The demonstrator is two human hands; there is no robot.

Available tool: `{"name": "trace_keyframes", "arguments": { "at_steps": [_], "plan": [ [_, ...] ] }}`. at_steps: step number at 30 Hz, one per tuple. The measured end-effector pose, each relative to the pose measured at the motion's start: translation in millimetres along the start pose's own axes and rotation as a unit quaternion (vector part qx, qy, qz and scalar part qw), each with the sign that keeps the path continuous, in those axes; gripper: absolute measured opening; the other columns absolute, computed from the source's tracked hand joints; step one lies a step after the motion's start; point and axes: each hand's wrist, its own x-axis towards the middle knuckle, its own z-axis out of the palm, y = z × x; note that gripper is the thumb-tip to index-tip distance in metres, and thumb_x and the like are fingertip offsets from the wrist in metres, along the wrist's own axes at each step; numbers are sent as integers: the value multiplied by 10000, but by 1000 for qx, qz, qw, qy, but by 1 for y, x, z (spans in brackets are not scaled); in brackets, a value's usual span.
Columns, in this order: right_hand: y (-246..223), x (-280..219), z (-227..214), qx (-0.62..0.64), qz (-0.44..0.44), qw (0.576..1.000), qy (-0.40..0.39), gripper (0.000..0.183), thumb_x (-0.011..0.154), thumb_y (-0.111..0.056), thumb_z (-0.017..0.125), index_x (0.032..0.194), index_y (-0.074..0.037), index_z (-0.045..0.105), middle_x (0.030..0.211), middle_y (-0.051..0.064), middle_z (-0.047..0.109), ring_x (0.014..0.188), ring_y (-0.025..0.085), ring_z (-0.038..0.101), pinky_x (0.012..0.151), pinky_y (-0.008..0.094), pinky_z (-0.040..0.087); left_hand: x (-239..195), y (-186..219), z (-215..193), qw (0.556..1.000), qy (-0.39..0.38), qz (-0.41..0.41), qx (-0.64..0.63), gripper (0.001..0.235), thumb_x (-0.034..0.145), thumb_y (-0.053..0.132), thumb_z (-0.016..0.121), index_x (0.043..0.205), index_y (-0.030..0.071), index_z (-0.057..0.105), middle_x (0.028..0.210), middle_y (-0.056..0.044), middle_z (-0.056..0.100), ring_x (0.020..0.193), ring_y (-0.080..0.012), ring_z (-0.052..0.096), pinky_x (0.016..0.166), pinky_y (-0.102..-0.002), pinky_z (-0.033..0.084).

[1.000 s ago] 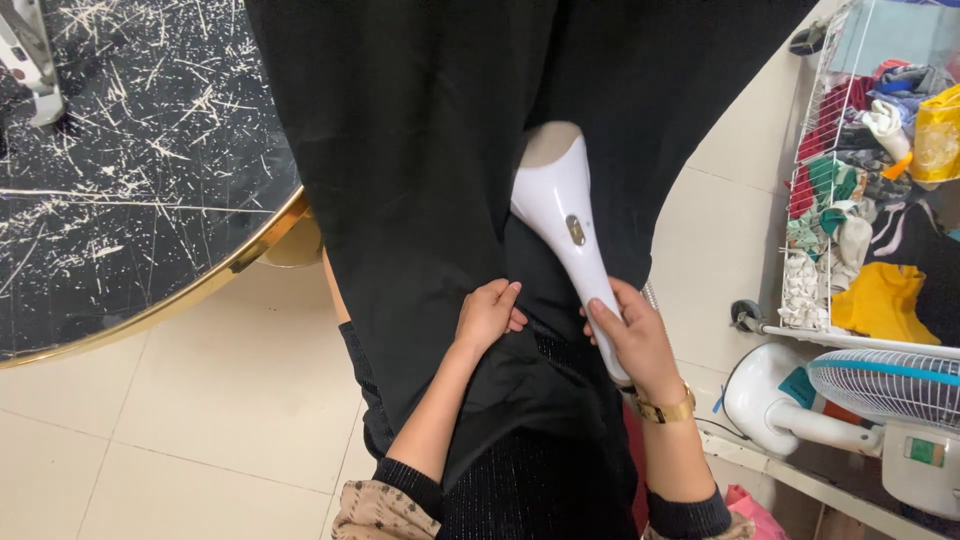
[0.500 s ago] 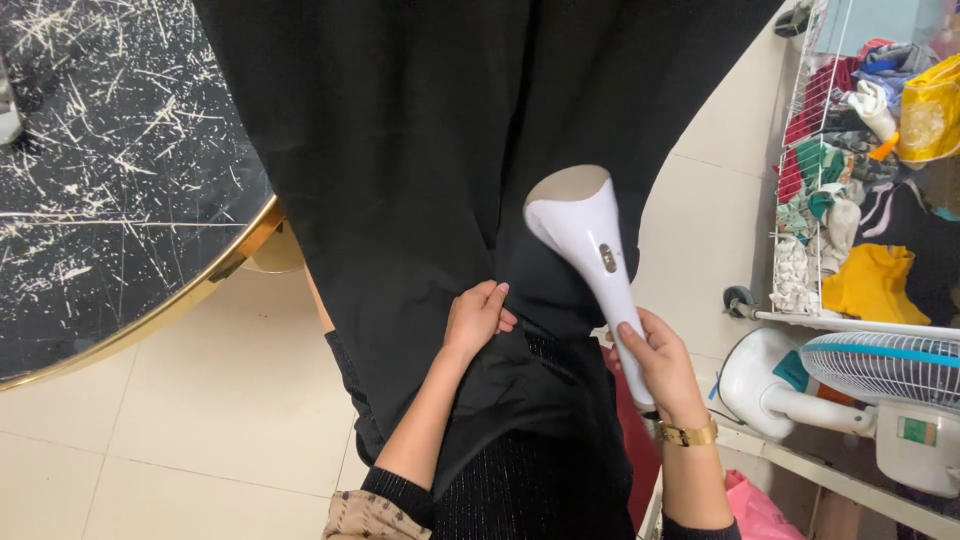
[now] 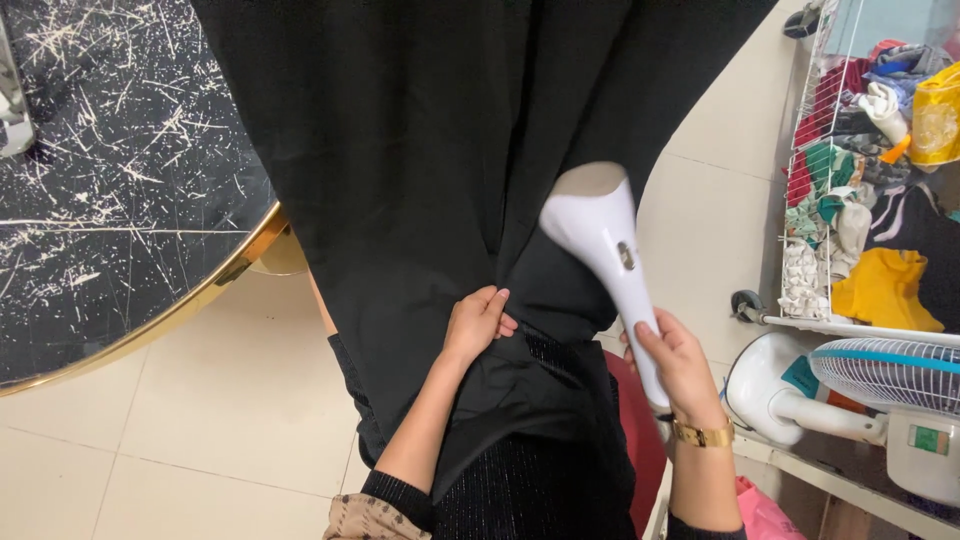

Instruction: The person uses a handheld garment steamer to remove wrinkles from a pair of black trousers hanging vertically. They hold the fabric with one hand while moving the steamer up and down the leg of the trousers.

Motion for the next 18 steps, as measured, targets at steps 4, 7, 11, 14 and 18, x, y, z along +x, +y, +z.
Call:
{"name": "trace_keyframes", "arguments": {
  "at_steps": [4,7,11,14,18],
  "plan": [
    [1,-22,-2,-26,43,998,-38,412,992,-155,611,1342,61,592,639,206,657,491,254,651,491,355,573,-3,2,0,1000,-2,0,-11,370,1067,254,511,854,26,709,737,-147,777,652,-193,758,610,-276,623],
    [-6,-30,-7,-76,126,986,-75,363,973,-186,602,1266,23,649,948,152,703,691,220,623,675,338,537,-10,11,-2,1000,-10,-14,4,404,1081,308,483,714,141,495,781,-81,793,668,-146,753,613,-249,564],
    [-3,-24,-17,-61,114,990,-51,380,981,-173,592,1296,32,646,918,170,707,699,225,622,653,344,536,-12,11,-2,1000,-11,-16,-1,406,1080,327,493,714,150,504,787,-77,792,684,-147,757,629,-253,567],
    [18,-1,-35,-31,53,998,-22,376,1010,-190,591,1310,34,623,798,178,681,626,237,644,566,343,551,-6,4,-1,1000,-11,-8,-11,368,1078,286,499,790,87,612,783,-119,787,693,-175,764,630,-271,603],
    [17,21,-39,22,-15,1000,14,385,1042,-204,586,1345,33,598,878,212,702,658,248,699,585,362,599,-2,-1,-1,1000,-14,-12,-23,371,1076,248,506,854,26,702,775,-164,782,701,-205,777,621,-278,640]
  ]
}}
